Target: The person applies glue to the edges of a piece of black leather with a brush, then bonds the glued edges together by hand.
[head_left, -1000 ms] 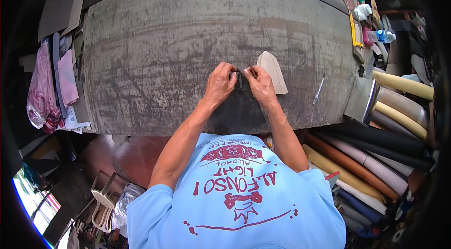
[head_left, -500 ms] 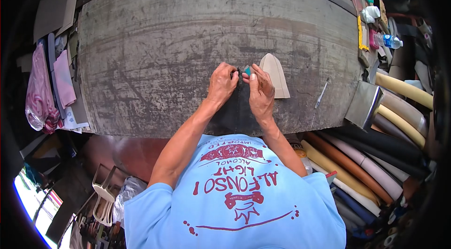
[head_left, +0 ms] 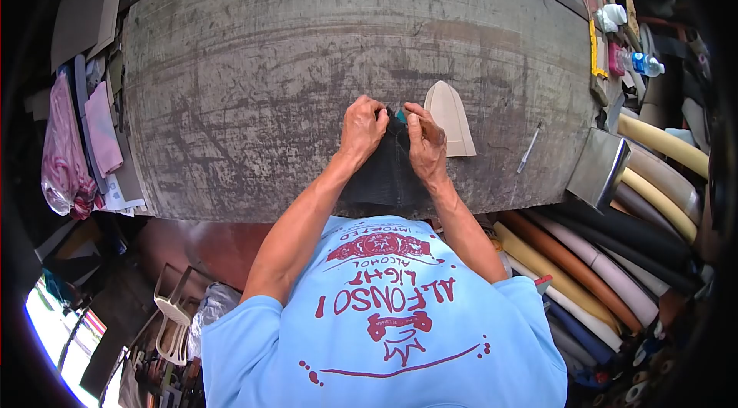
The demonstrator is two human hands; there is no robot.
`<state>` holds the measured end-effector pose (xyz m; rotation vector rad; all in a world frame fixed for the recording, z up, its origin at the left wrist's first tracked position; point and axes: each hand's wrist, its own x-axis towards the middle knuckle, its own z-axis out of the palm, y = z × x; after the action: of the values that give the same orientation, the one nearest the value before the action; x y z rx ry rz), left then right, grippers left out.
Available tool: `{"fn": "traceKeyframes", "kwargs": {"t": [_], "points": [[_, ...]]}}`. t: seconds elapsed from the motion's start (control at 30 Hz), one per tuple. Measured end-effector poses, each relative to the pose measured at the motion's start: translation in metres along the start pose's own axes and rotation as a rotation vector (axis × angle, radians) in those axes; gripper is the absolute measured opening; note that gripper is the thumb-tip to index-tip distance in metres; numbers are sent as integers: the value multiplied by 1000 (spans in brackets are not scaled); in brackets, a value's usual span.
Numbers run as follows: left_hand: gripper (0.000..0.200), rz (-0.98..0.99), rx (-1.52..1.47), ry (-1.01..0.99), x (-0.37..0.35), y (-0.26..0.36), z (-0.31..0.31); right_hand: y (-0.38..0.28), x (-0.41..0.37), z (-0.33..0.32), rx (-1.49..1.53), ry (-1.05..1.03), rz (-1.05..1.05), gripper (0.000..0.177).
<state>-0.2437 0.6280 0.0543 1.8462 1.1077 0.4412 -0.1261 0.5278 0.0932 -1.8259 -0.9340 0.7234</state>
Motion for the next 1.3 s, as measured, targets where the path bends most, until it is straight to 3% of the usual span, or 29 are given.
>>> {"fn": "traceKeyframes", "kwargs": {"t": [0.07, 0.17, 0.27, 0.37, 0.67, 0.77, 0.87, 1.3], "points": [[16, -22, -2, -19, 1, 1, -1, -6, 2, -1, -57, 58, -138, 32], [17, -45, 6, -48, 2, 5, -3, -11, 9, 5, 92, 87, -107, 34], [17, -53, 11, -58, 2, 9, -5, -13, 12, 14, 316, 49, 124, 39], [16, -27, 27, -32, 1, 5, -3, 0, 11, 17, 352, 45, 198, 39], [19, -106, -8, -43, 3, 2, 0, 25, 1, 11, 139, -48, -24, 27], [21, -115, 2, -53, 4, -1, -1, 25, 2, 8, -56, -40, -244, 19], [24, -109, 31, -60, 5, -5, 0, 17, 3, 8, -88, -48, -258, 15], [26, -220, 8, -177, 17, -2, -7, 22, -4, 20, 142, 4, -52, 18]]}}
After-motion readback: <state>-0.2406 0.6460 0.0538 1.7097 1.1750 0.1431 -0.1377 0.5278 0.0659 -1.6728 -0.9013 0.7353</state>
